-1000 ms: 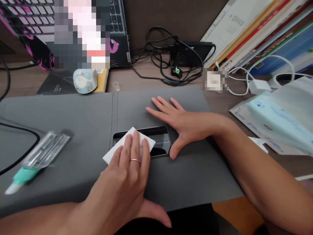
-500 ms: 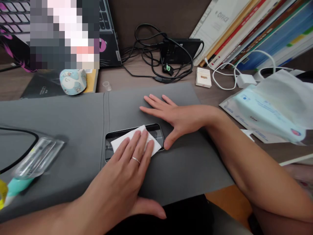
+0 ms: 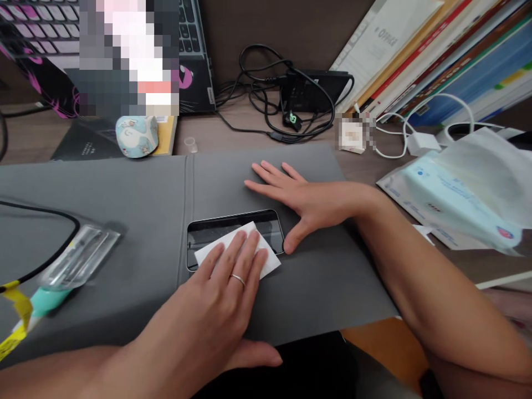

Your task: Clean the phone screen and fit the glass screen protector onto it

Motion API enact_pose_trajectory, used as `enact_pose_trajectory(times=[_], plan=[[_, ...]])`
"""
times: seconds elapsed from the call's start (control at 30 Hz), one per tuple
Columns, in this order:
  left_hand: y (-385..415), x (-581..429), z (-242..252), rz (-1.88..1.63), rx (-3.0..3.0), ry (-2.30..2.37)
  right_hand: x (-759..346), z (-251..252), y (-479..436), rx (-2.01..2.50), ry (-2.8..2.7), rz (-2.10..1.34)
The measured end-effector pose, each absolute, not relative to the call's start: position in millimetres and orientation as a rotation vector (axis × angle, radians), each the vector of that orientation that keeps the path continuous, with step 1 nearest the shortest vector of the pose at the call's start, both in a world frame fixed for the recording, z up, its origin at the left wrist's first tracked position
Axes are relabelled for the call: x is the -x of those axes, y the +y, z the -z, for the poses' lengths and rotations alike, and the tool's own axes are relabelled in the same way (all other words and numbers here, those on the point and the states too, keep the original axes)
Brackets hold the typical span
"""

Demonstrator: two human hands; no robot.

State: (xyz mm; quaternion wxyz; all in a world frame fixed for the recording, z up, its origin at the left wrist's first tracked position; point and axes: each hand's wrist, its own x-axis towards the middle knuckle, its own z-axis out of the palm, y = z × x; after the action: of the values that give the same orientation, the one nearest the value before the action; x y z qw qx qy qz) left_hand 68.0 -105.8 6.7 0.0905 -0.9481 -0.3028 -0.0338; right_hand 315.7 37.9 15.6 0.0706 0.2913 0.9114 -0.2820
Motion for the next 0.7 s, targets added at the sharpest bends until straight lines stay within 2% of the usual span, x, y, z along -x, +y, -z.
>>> enact_pose_trajectory(times=[0.4, 0.7], plan=[[-119.8, -58.4, 14.0, -0.009, 2.524, -1.277, -313.0, -17.9, 37.9, -0.912, 2.704, 0.858], [-86.4, -68.4, 4.7, 0.065, 2.7, -1.131, -314.7, -14.4, 37.7, -0.896, 2.75, 0.852]])
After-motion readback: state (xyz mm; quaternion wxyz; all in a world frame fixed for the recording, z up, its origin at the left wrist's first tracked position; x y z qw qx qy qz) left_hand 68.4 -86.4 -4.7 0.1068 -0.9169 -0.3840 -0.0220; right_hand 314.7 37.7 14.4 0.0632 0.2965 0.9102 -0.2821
